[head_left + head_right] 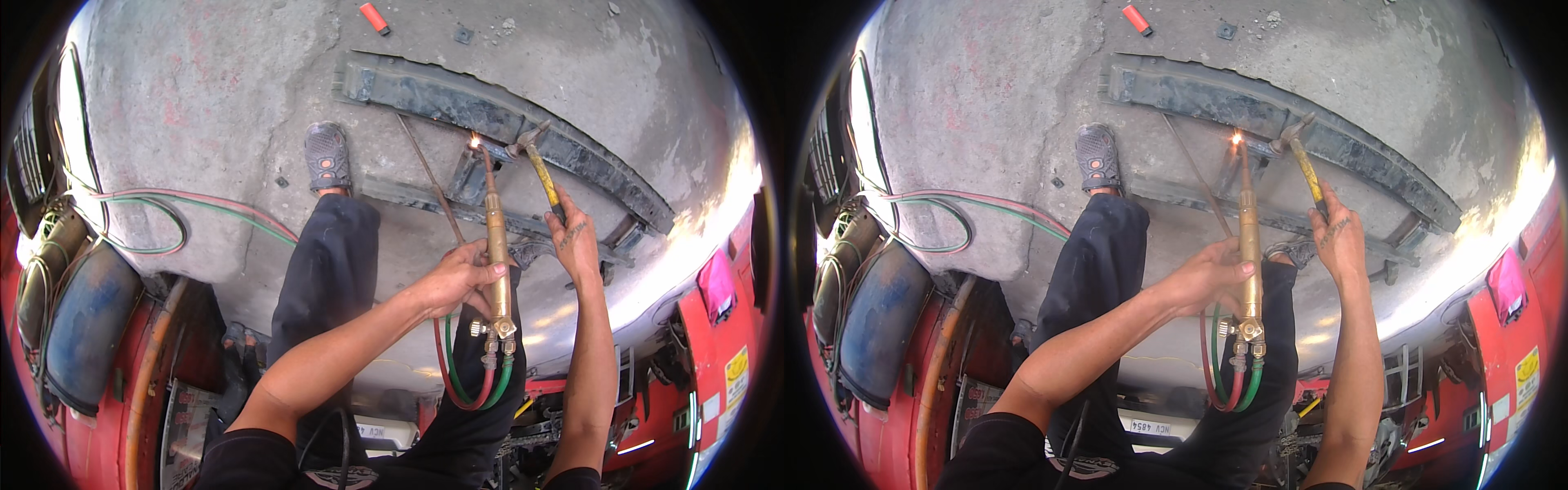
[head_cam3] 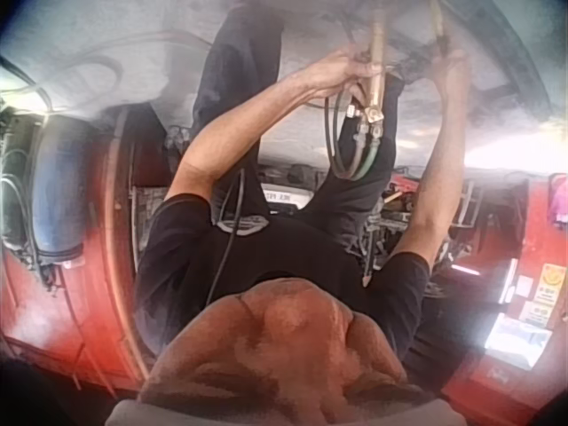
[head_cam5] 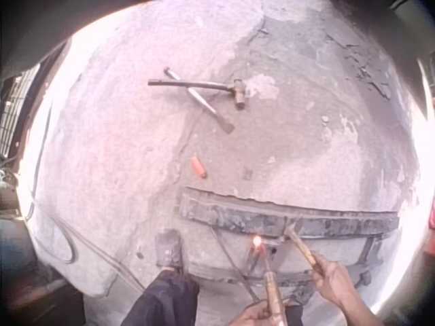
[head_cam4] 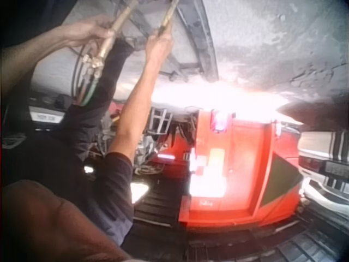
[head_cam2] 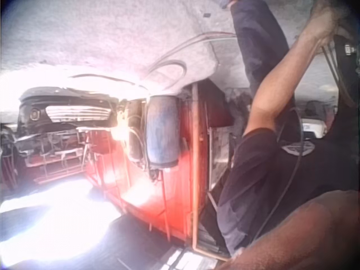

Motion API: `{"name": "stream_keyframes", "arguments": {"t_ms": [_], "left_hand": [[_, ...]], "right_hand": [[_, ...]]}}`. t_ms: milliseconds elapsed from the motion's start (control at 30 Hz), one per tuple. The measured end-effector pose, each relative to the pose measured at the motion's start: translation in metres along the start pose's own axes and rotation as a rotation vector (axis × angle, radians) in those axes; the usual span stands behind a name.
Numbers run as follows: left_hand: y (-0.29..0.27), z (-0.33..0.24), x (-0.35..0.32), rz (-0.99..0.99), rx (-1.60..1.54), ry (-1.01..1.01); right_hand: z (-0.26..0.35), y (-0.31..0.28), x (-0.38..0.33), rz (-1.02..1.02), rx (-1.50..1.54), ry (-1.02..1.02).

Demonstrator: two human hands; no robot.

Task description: The person uses a blowtorch and hammer to heat and cut a metal frame on the floor. They repeatedly apply heat to specific points and strike with the hammer to separate sections of the frame.

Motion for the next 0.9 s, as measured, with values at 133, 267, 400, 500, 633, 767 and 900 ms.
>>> {"name": "stream_keyframes", "arguments": {"t_ms": [133, 267, 400, 500, 633, 767, 900], "left_hand": [[0.004, 0.000, 0.001, -0.018, 0.000, -0.011], [0.005, 0.002, 0.005, -0.024, -0.002, -0.022], [0.005, 0.006, 0.010, -0.017, -0.021, -0.012], [0.006, 0.009, 0.013, -0.028, -0.023, 0.002], [0.007, 0.006, 0.010, -0.014, -0.011, -0.023], [0.007, 0.004, 0.009, -0.016, 0.003, -0.024], [0.008, 0.004, 0.009, -0.012, 0.000, -0.024]], "right_hand": [[-0.002, 0.001, -0.001, -0.009, -0.003, 0.003], [-0.005, 0.002, -0.003, -0.032, -0.003, -0.020], [-0.006, -0.001, -0.006, -0.030, 0.008, -0.007], [-0.011, 0.000, -0.007, -0.037, -0.004, -0.012], [-0.017, 0.002, -0.008, -0.048, -0.024, -0.031], [-0.017, 0.003, -0.007, -0.047, -0.007, -0.027], [-0.022, 0.004, -0.005, -0.087, 0.003, -0.104]]}}
Point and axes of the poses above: each hand's wrist, its own x-axis towards the middle knuckle, its own y-axis out of the palm, z = x × y, the point moved 1 cm from there along x, towards the middle knuckle, and after that the axes turned 11 degrees about -y, right-handed, at the moved point
